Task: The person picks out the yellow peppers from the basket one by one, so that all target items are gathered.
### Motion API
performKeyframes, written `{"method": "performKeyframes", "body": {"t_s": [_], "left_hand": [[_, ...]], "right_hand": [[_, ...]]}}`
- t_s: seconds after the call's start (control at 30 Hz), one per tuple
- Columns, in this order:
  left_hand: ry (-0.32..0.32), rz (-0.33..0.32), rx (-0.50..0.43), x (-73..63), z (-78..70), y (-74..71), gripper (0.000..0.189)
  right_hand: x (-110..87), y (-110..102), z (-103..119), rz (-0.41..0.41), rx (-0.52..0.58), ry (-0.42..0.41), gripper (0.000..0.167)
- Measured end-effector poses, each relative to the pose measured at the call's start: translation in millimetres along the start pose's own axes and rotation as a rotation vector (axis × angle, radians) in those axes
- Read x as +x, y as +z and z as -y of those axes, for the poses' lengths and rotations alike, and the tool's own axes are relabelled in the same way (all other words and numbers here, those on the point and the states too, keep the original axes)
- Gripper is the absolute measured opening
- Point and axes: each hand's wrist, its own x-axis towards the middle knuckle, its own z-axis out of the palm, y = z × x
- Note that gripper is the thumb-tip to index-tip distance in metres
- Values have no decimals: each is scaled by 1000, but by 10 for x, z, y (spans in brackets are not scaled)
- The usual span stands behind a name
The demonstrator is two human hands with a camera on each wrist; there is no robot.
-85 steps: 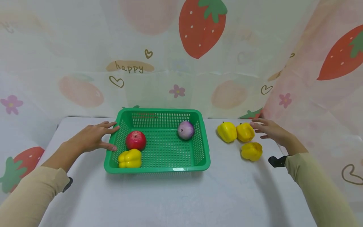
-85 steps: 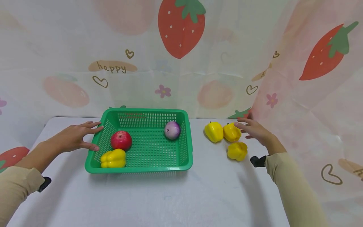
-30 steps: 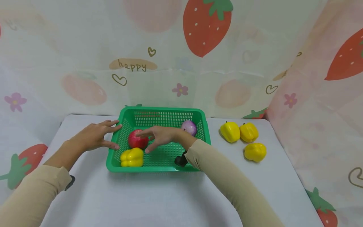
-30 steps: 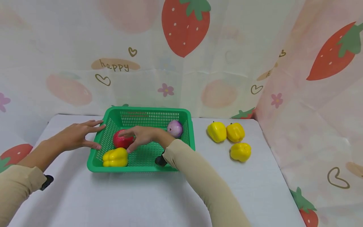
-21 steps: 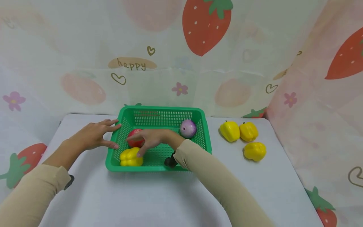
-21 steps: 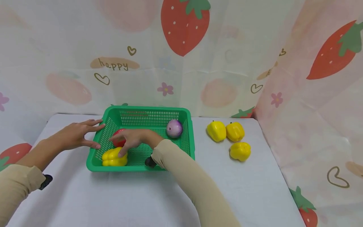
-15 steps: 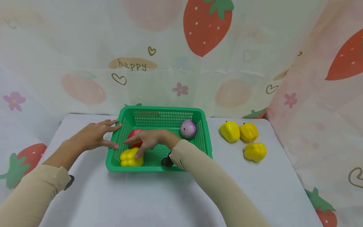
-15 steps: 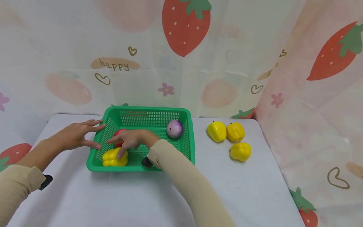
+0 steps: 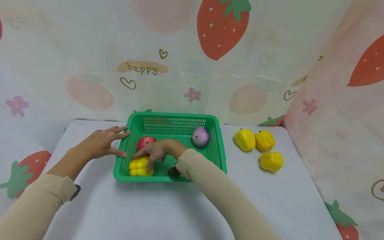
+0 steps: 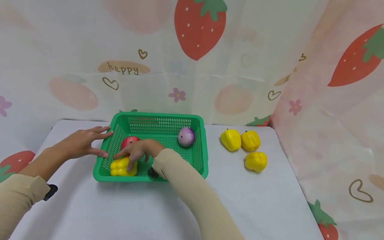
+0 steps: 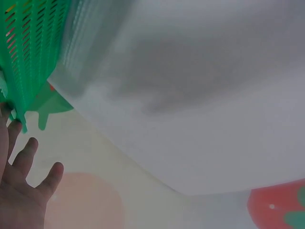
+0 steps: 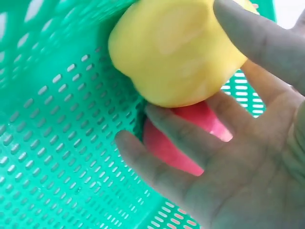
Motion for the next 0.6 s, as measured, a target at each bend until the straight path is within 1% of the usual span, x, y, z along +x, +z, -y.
{"method": "performKeyframes", "body": {"t_s": [0.13,0.27,0.37,0.53,0.6], "left_hand": [[0,0,1,11,-5,-5,87],[-4,-1,-4,17,-21,-13,86],[-8,1,-2,19,-33,-16,85],[-19,1,3,11,-51,-23,84],[-21,-1,6,7,-55,-25,84]], "right_hand": [[-15,-23,11,14,-40,21,74],[-47,-46,-1,28,-84,7,75],[-73,-55,-28,37,-91,6,76],[-115,-53,-83,21,-92,83,70],[-131,-52,-104,12,-72,110,68]]}}
